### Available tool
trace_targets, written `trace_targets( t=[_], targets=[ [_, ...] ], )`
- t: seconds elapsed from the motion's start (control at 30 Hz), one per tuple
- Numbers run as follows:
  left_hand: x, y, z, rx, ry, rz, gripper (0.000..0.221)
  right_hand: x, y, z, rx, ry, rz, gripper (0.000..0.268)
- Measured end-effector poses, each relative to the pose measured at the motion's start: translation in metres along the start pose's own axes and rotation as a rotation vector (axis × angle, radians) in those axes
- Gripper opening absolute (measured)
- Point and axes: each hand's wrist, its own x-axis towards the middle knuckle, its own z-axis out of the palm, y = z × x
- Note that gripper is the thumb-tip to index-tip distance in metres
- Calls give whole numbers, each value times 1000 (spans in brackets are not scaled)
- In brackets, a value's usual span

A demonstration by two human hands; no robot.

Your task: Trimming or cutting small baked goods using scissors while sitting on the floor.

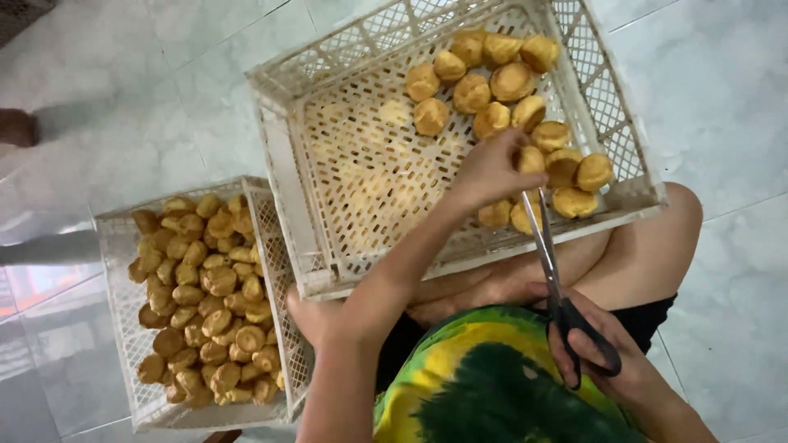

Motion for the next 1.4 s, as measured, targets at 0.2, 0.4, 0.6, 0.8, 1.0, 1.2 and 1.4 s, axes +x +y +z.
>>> trace_targets(
  t=[0.2, 0.4, 0.6, 0.8, 1.0, 1.2, 1.4],
  targets=[
    [-112, -53, -7, -1934, 111, 187, 63, 9, 10, 15, -249, -125, 42, 73],
    [-172, -35, -18, -2043, 546, 79, 48, 18, 12, 44, -394, -315, 203, 96],
    [-188, -25, -22, -2090, 556, 89, 51, 15, 14, 56, -366, -336, 218, 90],
    [-191, -24, -10, -2110, 582, 79, 47, 11, 14, 60, -388, -334, 215, 87],
    [-193, -11, 5, -2159, 563, -34, 45, 14, 24, 58, -332, -273, 202, 87],
    [-194, 8, 21, -2178, 456, -143, 46, 18, 30, 57, -290, -232, 95, 80],
    [-194, 2, 9, -2100, 485, -75, 56, 16, 29, 55, -238, -98, 308, 69]
  ],
)
